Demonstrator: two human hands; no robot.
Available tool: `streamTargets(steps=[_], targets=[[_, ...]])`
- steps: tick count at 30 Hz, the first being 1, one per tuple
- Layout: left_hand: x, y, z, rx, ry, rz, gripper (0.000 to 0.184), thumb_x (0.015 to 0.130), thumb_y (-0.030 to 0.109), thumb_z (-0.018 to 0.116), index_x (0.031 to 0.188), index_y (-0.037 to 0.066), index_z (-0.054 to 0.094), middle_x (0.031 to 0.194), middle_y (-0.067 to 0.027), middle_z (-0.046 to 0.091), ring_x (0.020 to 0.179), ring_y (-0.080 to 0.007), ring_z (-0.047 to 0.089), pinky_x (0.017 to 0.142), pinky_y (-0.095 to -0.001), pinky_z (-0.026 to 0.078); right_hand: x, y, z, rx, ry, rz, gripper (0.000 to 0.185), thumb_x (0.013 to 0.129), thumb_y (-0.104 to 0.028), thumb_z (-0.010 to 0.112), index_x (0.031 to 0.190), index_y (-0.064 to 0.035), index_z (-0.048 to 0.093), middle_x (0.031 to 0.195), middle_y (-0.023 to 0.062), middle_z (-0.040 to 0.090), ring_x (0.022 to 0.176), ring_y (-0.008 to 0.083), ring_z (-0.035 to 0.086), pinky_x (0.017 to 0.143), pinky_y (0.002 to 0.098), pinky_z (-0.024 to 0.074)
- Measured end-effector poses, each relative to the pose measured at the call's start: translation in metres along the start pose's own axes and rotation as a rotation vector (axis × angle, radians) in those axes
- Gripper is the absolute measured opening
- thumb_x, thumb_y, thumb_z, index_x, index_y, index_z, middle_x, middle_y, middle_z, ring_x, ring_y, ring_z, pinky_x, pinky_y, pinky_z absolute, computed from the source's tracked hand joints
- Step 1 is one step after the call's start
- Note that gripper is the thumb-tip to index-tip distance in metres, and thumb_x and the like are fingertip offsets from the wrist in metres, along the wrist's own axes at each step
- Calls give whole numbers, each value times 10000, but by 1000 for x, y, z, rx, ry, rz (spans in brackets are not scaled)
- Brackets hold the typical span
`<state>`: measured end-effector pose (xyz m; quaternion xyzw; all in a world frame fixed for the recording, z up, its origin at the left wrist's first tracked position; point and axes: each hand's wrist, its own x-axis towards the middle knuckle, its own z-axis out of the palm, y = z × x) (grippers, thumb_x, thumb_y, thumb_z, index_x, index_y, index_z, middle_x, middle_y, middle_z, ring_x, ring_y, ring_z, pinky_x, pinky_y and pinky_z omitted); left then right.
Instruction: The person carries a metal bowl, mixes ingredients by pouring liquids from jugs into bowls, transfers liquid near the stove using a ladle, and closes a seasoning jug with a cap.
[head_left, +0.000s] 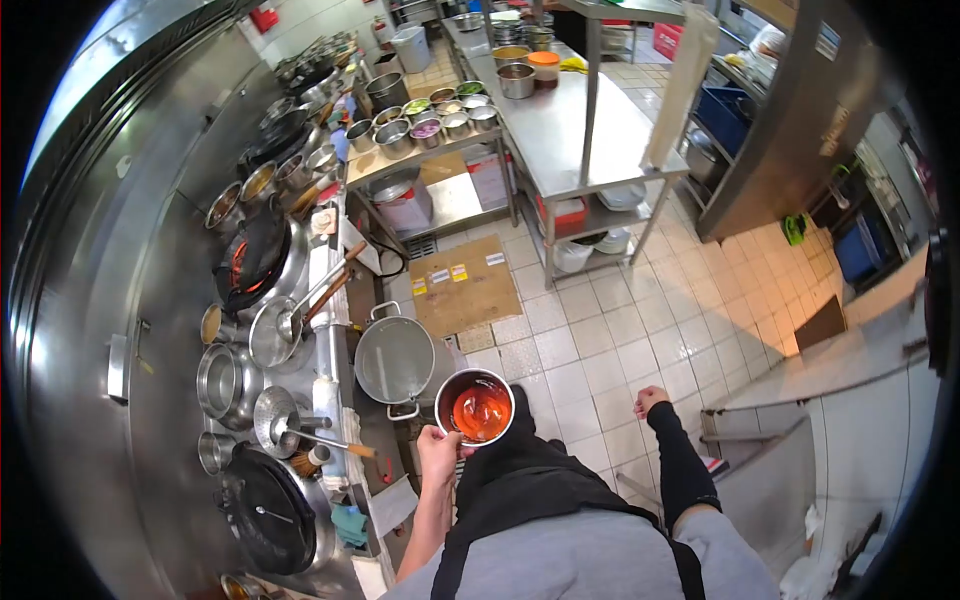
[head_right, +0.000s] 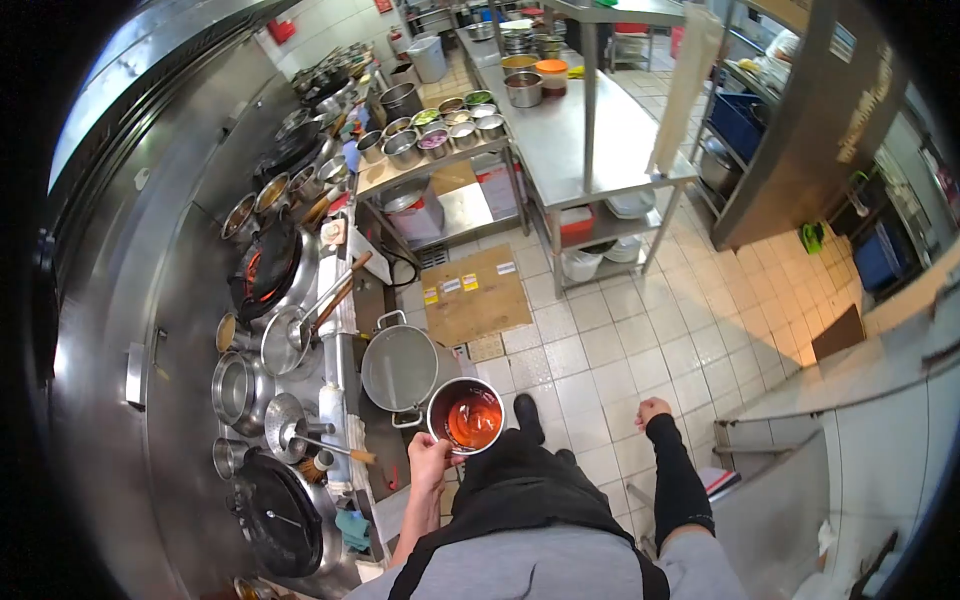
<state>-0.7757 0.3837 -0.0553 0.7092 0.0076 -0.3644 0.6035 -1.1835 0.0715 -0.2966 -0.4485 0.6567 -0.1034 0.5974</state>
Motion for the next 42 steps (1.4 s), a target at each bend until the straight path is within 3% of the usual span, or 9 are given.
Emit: streamTargets(steps=[6,11,13,23,27,32,33,35,42], targets=[[97,39,32,-63,26,-25,201,848,-81,618,891,-1,438,841,-141,596,595,-267,699,488,-352,641,70,-95,37,29,-15,5,182,951,-133,601,1105,-34,599,803,142,668,596,251,682,486,401,570],[183,90,64,-61,-27,-68,206,858,-71,618,902,1,430,837,-138,584,608,-268,706,503,-351,645,105,-12,64,-151,-279,161,327,895,-182,496,697,5,676,645,202,669,455,273,613,472,403,527],[215,109,75,-70,-17,-77,203,866,-56,625,901,7,435,811,-125,584,595,-250,699,494,-356,636,47,-45,89,-273,-99,280,311,924,-233,513,829,-20,719,798,195,726,601,266,686,619,407,590],[364,229,122,-126,32,4,204,876,-52,616,924,17,430,824,-141,622,564,-236,690,486,-321,615,124,-162,134,-368,-160,337,316,963,-190,458,868,-45,722,790,180,722,649,244,698,684,409,588],[427,254,135,-234,70,-10,230,873,-53,609,960,29,413,807,-178,662,524,-230,678,453,-309,582,211,-245,169,-390,-219,292,325,979,-173,436,884,-55,724,786,174,721,668,235,704,711,409,587],[503,289,136,-289,158,11,258,835,-86,600,966,29,410,671,-159,627,505,-252,670,422,-297,546,370,-314,234,-797,-544,-225,309,915,-180,498,708,-12,653,635,162,648,520,279,633,511,420,526],[509,304,140,-317,202,27,256,831,-86,603,960,27,413,665,-146,621,503,-245,663,430,-307,550,431,-288,260,-459,-445,-79,337,935,-188,477,699,-21,648,607,147,641,504,258,623,478,411,501],[538,312,133,-241,242,68,200,857,-56,595,925,41,434,655,-114,610,517,-233,666,427,-295,517,442,-352,294,-627,-441,-229,279,927,-140,506,691,-44,622,543,89,590,483,235,609,416,400,461],[630,360,113,-406,339,63,196,876,-42,601,967,20,439,773,-147,638,587,-267,689,506,-306,576,388,-589,355,-265,-360,-1,168,953,-43,549,1103,-22,622,787,97,684,621,212,693,506,360,570]])
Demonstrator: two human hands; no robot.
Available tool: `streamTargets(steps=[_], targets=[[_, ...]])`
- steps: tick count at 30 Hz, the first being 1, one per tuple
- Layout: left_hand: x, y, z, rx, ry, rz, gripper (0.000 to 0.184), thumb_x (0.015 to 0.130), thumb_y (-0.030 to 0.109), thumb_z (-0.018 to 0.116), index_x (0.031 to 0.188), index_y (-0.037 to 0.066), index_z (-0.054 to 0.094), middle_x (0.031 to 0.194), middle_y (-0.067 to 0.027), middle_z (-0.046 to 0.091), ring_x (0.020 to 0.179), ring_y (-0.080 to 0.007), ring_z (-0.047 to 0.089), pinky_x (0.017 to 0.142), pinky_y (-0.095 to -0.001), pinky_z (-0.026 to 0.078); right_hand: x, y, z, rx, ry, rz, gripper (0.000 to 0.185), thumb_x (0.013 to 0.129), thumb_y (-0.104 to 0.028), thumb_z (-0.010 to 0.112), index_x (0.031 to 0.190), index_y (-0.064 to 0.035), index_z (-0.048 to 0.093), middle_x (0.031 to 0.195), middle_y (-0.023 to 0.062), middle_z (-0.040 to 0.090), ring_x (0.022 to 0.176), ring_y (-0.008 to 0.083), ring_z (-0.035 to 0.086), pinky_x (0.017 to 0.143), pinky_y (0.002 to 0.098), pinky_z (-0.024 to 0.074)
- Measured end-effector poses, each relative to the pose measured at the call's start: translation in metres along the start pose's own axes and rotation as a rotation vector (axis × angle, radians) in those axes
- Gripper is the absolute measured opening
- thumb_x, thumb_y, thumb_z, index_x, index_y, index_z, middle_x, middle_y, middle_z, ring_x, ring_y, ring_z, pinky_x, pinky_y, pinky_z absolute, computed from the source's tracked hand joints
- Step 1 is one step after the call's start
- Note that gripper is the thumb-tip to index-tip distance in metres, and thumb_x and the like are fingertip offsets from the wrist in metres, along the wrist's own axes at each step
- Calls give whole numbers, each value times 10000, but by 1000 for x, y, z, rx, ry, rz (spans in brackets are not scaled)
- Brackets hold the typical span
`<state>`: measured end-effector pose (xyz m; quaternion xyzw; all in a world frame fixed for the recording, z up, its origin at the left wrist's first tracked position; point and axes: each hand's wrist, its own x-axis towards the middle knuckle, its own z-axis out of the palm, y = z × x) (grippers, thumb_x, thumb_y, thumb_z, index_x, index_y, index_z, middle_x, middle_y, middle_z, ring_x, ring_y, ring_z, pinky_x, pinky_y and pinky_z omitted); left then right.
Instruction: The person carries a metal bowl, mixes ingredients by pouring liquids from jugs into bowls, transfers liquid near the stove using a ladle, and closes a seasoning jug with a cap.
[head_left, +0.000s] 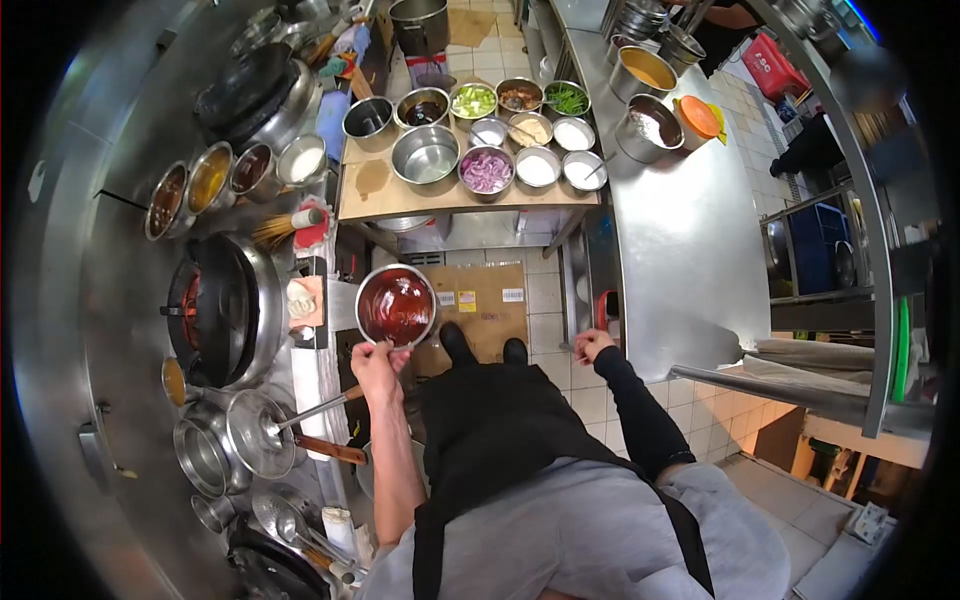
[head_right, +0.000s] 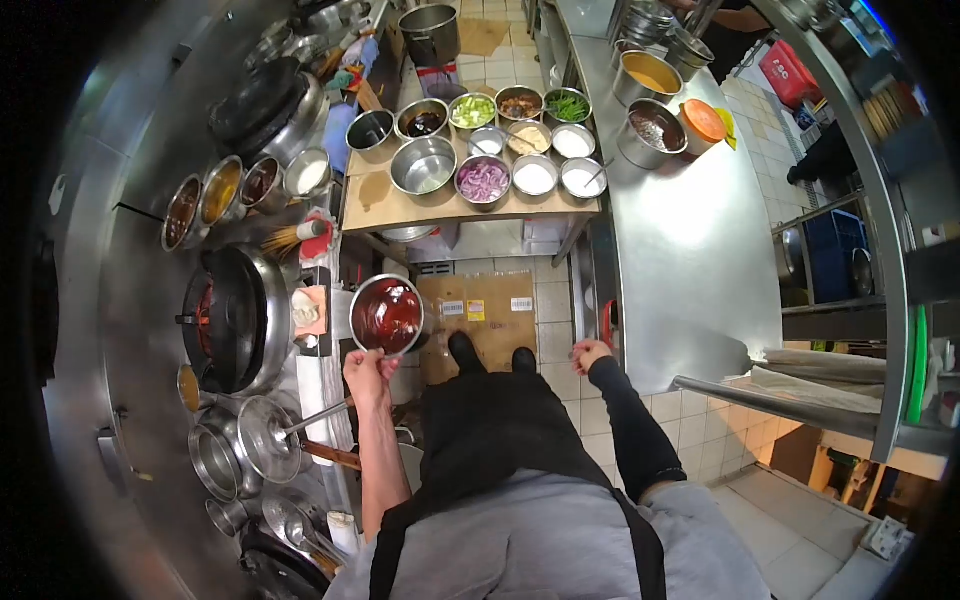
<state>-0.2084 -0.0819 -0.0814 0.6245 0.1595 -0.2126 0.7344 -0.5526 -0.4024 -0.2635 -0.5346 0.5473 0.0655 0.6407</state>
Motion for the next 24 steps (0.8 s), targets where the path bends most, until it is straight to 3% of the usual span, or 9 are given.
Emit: streamTargets(steps=[4,5,7,11,15,21,24], targets=[[64,29,15,-10,-9,-35,222,871,-45,604,991,25,431,802,-150,642,590,-266,683,524,-315,585,-9,-16,-3,59,143,89,132,954,-85,572,1058,-43,641,806,87,696,641,200,700,542,363,583],[81,36,19,-16,-14,-29,232,870,-45,606,996,26,425,802,-150,642,592,-266,683,527,-316,588,-1,4,-10,58,146,143,164,986,-165,621,1077,-30,636,827,94,671,624,193,680,506,358,560],[114,49,27,-31,-27,-19,253,866,-45,611,1005,29,412,802,-150,643,595,-266,683,532,-319,593,-20,8,-6,15,211,270,177,985,-182,605,1057,-23,631,827,106,669,638,208,687,511,367,566],[187,66,41,-80,-56,-8,287,858,-49,617,1026,35,401,850,-173,628,598,-278,679,542,-352,610,-31,88,-11,163,198,405,180,981,-181,587,1050,-17,613,825,142,665,668,281,707,535,419,586],[249,85,64,-51,-65,29,264,847,-77,587,996,18,391,871,-196,619,601,-291,677,558,-386,629,-87,75,28,243,330,469,193,943,-135,604,1102,-27,584,864,169,680,681,309,715,558,460,602],[332,78,106,-7,-30,53,209,856,-67,578,981,-9,422,838,-199,649,602,-319,711,510,-342,604,-127,60,80,51,307,464,204,916,-123,630,1098,-31,612,943,172,720,714,282,718,571,419,590],[367,65,127,-57,-3,5,243,829,-107,556,988,-10,400,901,-213,616,610,-330,696,512,-394,625,-132,51,93,60,297,454,191,929,-111,616,1106,-39,617,937,156,720,711,279,721,566,417,582]])
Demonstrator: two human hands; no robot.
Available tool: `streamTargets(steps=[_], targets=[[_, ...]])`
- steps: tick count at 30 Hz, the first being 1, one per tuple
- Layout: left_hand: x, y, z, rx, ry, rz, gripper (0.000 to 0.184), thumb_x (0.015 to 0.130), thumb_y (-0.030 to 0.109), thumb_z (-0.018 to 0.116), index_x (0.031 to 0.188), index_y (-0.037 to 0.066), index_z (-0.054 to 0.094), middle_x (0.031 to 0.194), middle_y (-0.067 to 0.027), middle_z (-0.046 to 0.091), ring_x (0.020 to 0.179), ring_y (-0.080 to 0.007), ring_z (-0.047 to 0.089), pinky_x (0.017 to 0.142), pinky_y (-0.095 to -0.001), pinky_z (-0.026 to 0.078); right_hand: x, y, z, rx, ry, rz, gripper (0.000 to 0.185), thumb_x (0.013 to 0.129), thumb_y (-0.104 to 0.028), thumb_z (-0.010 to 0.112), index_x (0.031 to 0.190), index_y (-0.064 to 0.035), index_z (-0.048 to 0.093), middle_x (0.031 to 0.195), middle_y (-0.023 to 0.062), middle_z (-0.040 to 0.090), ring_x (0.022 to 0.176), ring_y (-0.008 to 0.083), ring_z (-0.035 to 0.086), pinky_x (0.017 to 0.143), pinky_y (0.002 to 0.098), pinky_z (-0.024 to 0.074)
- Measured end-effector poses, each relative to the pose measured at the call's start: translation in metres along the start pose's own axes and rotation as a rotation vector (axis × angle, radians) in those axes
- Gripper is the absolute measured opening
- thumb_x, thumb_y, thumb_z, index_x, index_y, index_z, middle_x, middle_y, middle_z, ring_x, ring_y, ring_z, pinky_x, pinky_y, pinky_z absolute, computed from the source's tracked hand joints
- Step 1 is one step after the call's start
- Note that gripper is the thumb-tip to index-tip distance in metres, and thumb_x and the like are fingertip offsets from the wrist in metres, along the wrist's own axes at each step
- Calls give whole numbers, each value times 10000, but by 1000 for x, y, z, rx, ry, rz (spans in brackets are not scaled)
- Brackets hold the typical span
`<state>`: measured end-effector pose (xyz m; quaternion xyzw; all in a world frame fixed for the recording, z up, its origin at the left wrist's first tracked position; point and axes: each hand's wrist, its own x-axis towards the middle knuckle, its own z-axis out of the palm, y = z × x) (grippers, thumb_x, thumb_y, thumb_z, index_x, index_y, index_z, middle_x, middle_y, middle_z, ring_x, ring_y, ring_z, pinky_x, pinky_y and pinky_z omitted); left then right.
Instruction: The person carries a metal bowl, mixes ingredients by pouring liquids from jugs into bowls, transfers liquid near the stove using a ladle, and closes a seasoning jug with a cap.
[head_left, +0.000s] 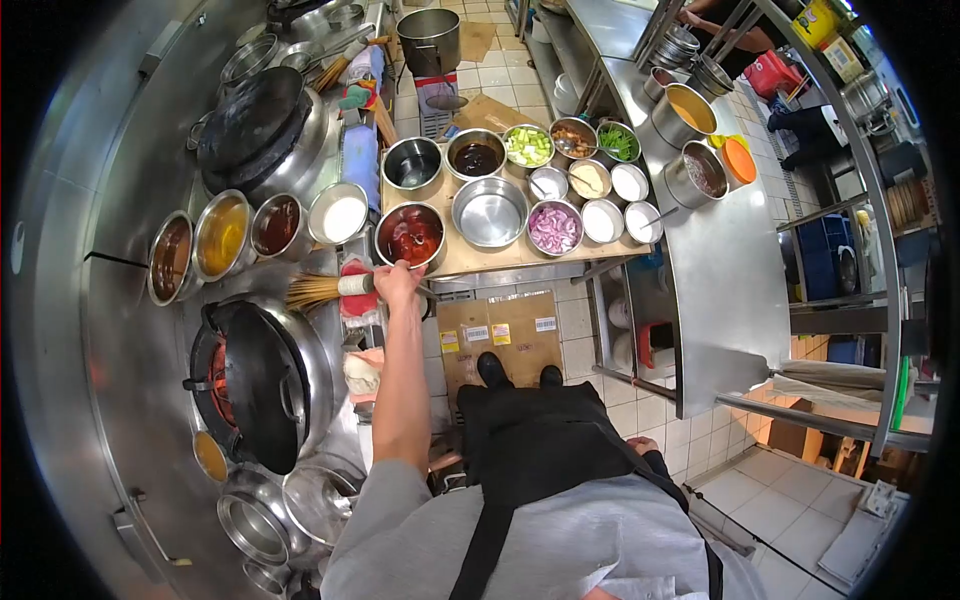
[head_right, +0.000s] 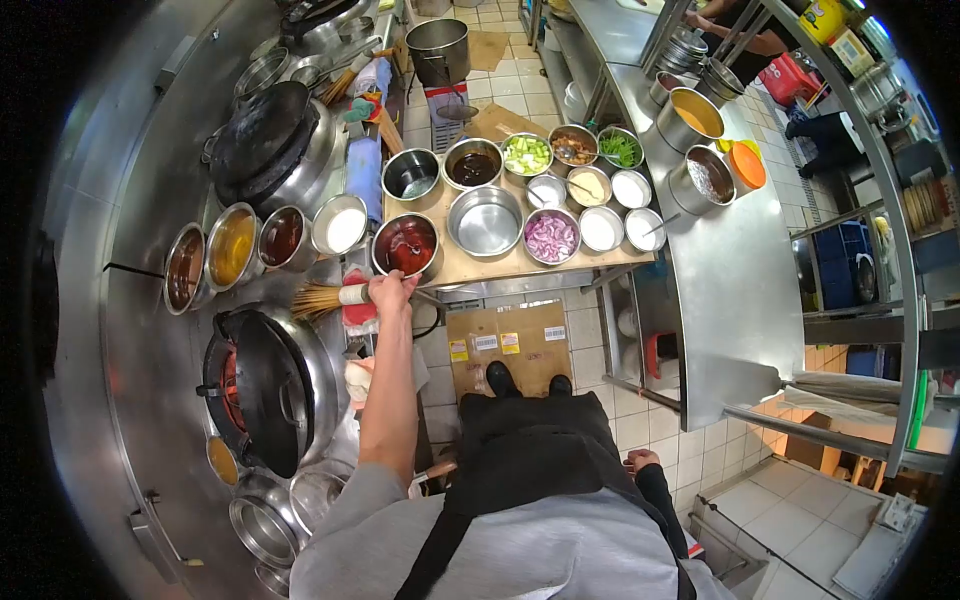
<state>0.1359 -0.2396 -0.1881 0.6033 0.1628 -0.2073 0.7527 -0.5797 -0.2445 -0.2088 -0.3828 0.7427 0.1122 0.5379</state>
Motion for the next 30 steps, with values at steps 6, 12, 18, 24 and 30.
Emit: streamTargets(steps=[6,12,18,24,30], targets=[[23,-37,25,-36,-72,7,262,816,-142,545,1010,-29,409,1013,-232,609,772,-346,710,600,-416,657,14,-4,-1,264,16,32,179,959,-102,603,1128,-48,625,915,144,712,703,292,729,568,421,602],[22,-46,40,-108,13,-56,290,842,-137,565,1061,-28,408,1113,-232,584,849,-324,705,657,-418,664,6,-27,1,278,31,28,136,986,-103,595,1105,-42,619,905,156,704,696,296,727,559,435,605],[17,-51,58,-175,-45,-99,321,877,-113,609,1130,-19,435,1122,-204,614,846,-316,709,656,-387,649,17,-32,6,155,-23,22,144,977,-81,583,1109,-31,615,901,160,703,686,295,722,553,435,601],[-6,-39,44,-107,-186,-251,325,937,118,725,1139,21,489,1041,-143,654,880,-317,724,668,-387,624,18,-50,-1,142,-28,-32,157,968,-76,589,1112,-23,619,916,169,708,683,287,721,562,426,604],[-59,-94,-92,-8,-365,-405,232,951,117,663,1123,9,551,1060,-159,678,869,-265,712,687,-339,606,23,-78,7,106,-44,-36,164,965,-91,598,1109,-17,622,907,159,705,689,284,723,572,421,608]])
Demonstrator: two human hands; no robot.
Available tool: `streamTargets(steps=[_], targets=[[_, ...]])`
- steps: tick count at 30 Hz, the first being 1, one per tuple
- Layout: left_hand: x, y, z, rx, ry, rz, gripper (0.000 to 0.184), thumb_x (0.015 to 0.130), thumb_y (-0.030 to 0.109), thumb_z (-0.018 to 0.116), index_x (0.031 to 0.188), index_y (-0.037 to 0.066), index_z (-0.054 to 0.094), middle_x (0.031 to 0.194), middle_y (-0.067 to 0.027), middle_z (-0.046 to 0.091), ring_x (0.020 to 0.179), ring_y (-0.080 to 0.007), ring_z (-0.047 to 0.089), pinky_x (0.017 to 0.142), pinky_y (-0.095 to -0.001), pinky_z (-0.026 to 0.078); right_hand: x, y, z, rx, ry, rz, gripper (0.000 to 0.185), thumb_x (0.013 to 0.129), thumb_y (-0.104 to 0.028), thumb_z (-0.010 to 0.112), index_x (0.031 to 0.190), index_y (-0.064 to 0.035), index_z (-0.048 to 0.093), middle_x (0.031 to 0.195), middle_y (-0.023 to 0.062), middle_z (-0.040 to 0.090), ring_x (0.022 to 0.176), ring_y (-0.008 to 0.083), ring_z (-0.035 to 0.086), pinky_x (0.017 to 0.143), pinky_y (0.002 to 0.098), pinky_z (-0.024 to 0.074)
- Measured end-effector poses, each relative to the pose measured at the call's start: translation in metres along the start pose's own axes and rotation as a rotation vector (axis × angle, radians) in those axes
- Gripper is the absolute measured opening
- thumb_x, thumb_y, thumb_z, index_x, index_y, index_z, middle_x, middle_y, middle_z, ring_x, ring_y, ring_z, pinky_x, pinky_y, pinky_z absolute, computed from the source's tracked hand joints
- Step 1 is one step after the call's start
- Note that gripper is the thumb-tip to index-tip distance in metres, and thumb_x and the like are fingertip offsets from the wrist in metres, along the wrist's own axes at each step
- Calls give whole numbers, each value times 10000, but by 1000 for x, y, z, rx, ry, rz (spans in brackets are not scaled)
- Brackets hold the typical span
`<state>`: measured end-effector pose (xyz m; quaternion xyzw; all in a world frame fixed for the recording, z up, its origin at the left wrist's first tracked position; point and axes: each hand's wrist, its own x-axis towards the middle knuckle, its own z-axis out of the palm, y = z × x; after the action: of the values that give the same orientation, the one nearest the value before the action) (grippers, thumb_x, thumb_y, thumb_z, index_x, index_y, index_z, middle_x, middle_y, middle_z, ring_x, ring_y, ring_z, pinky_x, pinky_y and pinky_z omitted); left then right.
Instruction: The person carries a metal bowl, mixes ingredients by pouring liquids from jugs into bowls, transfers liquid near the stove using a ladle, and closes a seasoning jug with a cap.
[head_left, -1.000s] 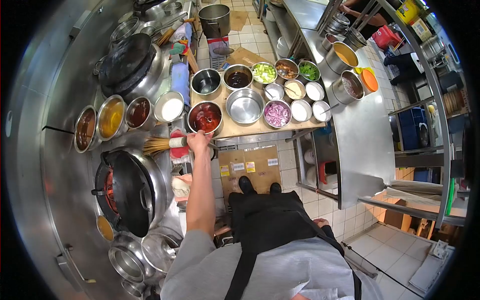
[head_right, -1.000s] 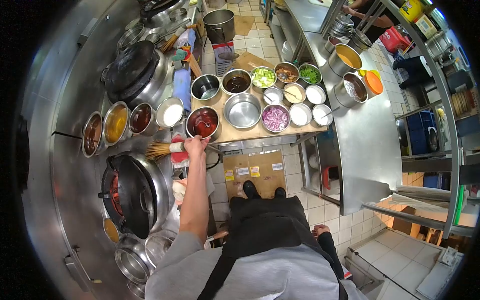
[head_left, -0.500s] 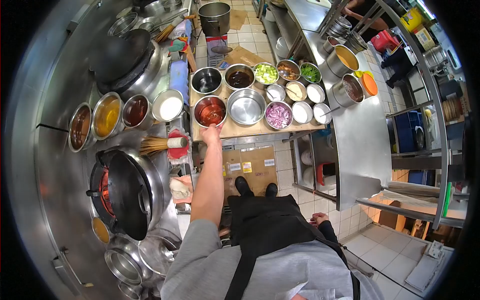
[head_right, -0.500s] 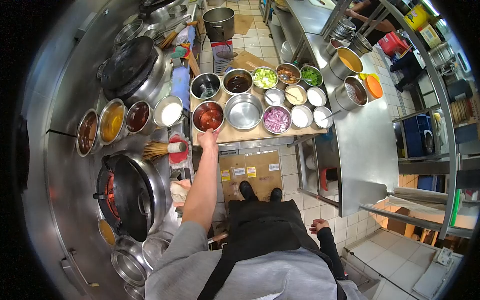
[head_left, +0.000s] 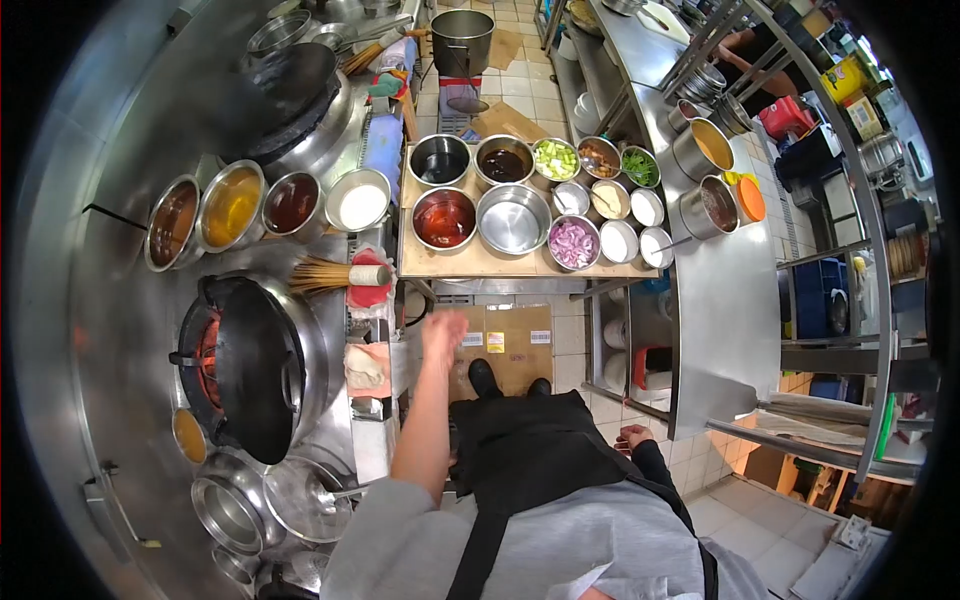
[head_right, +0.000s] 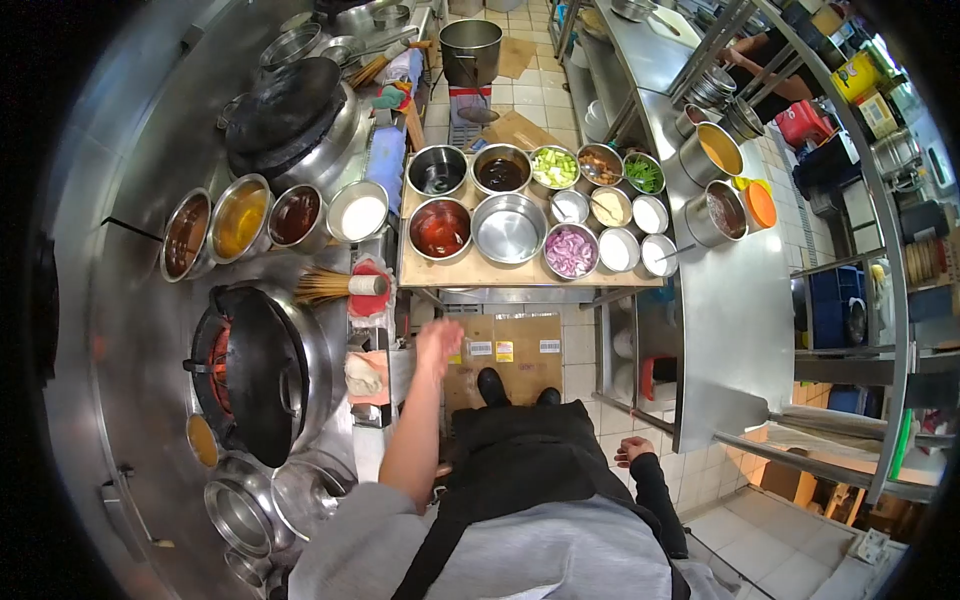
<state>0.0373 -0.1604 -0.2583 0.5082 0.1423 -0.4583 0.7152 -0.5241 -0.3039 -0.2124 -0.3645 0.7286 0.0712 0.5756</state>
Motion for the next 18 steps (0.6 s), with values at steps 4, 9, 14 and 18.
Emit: streamTargets(steps=[4,9,14,18], targets=[[-26,-106,-108,-433,515,-346,363,921,137,713,1226,21,554,1118,-199,650,838,-317,698,633,-324,616,14,-27,11,-73,-59,-50,160,964,-98,593,1093,-13,635,898,148,703,683,284,720,565,417,605],[-33,-96,-141,-621,786,-17,599,874,159,781,1395,115,490,1341,-152,542,988,-333,639,736,-362,612,41,-113,55,-332,-161,-288,182,942,-138,618,1047,-2,678,805,117,702,668,239,718,542,391,576],[-51,-72,-130,-350,651,-52,597,918,293,740,1443,164,485,1369,-74,547,1210,-281,520,947,-437,528,10,-220,157,-907,-197,-733,354,853,-337,627,919,-11,751,908,231,726,894,381,715,791,470,564],[-91,-66,-109,-490,353,4,440,940,350,706,1283,103,583,1098,-60,633,997,-208,583,943,-415,514,7,-250,267,-1168,-346,-1048,360,832,-326,626,1032,-59,762,1036,255,717,999,430,678,904,472,544]])
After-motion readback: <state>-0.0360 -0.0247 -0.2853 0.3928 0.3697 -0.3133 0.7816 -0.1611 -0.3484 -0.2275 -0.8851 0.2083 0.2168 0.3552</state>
